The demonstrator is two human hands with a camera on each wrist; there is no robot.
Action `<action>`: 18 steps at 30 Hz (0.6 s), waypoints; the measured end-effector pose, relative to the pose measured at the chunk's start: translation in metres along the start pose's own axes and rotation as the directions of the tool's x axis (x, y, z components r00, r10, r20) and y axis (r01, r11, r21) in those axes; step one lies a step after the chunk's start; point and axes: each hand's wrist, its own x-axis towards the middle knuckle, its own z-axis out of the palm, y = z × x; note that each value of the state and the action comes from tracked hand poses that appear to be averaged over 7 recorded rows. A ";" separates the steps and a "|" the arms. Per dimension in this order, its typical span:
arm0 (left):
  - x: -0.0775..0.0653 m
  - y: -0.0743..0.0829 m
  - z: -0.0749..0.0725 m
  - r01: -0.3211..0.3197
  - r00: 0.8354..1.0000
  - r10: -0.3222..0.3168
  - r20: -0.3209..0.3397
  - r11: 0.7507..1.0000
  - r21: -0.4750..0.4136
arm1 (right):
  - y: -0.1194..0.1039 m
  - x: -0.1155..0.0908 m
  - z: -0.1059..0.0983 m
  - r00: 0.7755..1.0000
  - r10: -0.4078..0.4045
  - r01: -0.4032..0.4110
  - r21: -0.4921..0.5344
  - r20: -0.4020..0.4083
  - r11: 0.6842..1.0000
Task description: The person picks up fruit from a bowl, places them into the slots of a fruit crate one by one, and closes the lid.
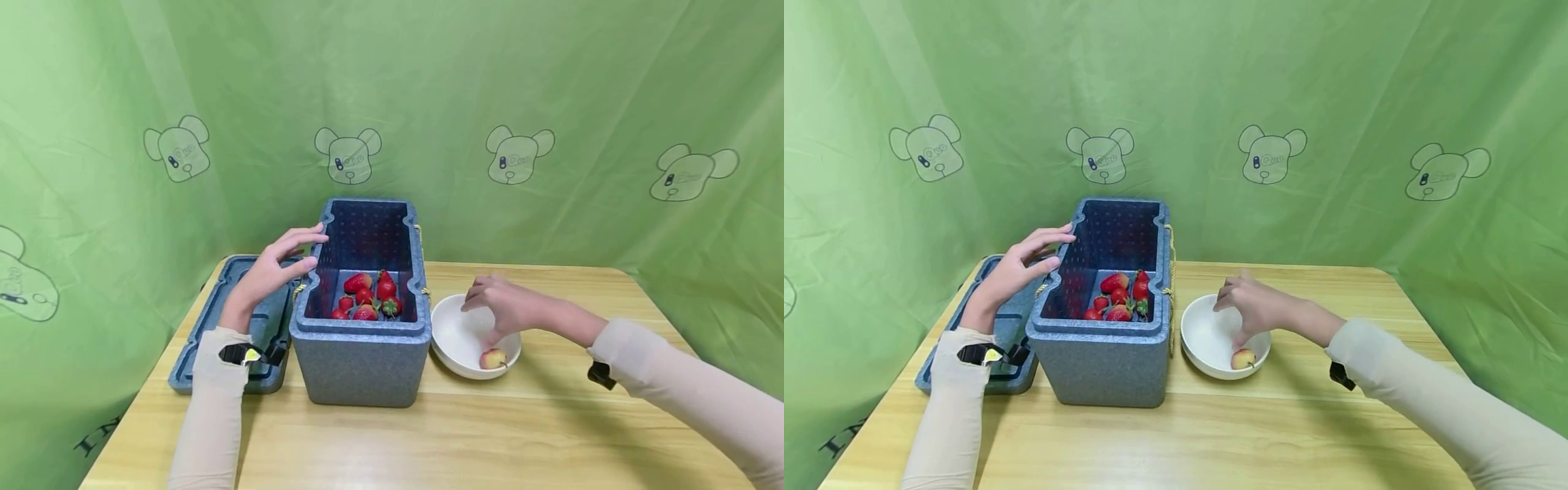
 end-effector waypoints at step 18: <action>-0.001 0.001 0.000 -0.015 1.000 0.015 0.002 1.000 -0.001 | -0.004 -0.005 0.000 0.992 0.058 -0.062 0.036 0.113 0.997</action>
